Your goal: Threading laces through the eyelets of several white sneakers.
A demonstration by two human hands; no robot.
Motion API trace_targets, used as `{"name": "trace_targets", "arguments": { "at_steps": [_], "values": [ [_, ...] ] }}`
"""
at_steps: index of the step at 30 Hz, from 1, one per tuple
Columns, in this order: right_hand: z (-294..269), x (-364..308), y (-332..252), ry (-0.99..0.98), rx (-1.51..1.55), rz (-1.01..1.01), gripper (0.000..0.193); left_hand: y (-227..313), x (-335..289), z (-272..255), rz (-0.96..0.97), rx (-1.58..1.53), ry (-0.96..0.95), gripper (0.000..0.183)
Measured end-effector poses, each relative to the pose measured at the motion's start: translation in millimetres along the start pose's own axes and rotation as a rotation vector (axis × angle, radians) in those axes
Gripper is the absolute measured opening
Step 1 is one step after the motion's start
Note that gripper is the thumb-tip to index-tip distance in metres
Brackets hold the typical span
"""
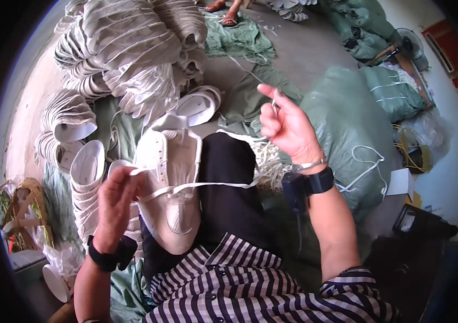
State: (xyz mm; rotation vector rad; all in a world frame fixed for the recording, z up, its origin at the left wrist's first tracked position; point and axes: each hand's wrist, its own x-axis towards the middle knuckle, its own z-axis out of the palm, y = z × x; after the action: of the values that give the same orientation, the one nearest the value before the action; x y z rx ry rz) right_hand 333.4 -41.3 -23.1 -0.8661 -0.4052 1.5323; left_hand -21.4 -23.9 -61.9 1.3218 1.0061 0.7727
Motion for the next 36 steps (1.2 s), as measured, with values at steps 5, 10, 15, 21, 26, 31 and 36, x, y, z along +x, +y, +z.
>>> {"name": "trace_targets", "arguments": {
  "at_steps": [5, 10, 15, 21, 26, 31, 36],
  "values": [
    [13, 1, 25, 0.05, -0.604, -0.014, 0.029, -2, -6, 5, 0.1, 0.232, -0.001, 0.022],
    [29, 1, 43, 0.05, -0.828, -0.029, 0.026, 10, -6, 7, 0.203, 0.487, -0.035, 0.03],
    [45, -14, 71, -0.075, -1.093, -0.283, 0.015, 15, -6, 13, 0.267, 0.289, 0.124, 0.016],
    [49, -48, 91, -0.162, -1.373, -0.183, 0.014, 14, -6, 17, 0.239, 0.423, -0.006, 0.005],
    [45, -57, 104, -0.237, -1.567, -0.384, 0.009, 13, -21, 15, 0.166, 0.529, -0.163, 0.008],
    [44, -59, 113, -0.162, -1.675, -0.431, 0.014, 3, -19, 14, -0.044, 0.087, -0.081, 0.021],
    [45, -61, 114, -0.117, -1.62, -0.486, 0.012, -3, -20, 11, -0.067, 0.082, -0.103, 0.023]
  ]
}}
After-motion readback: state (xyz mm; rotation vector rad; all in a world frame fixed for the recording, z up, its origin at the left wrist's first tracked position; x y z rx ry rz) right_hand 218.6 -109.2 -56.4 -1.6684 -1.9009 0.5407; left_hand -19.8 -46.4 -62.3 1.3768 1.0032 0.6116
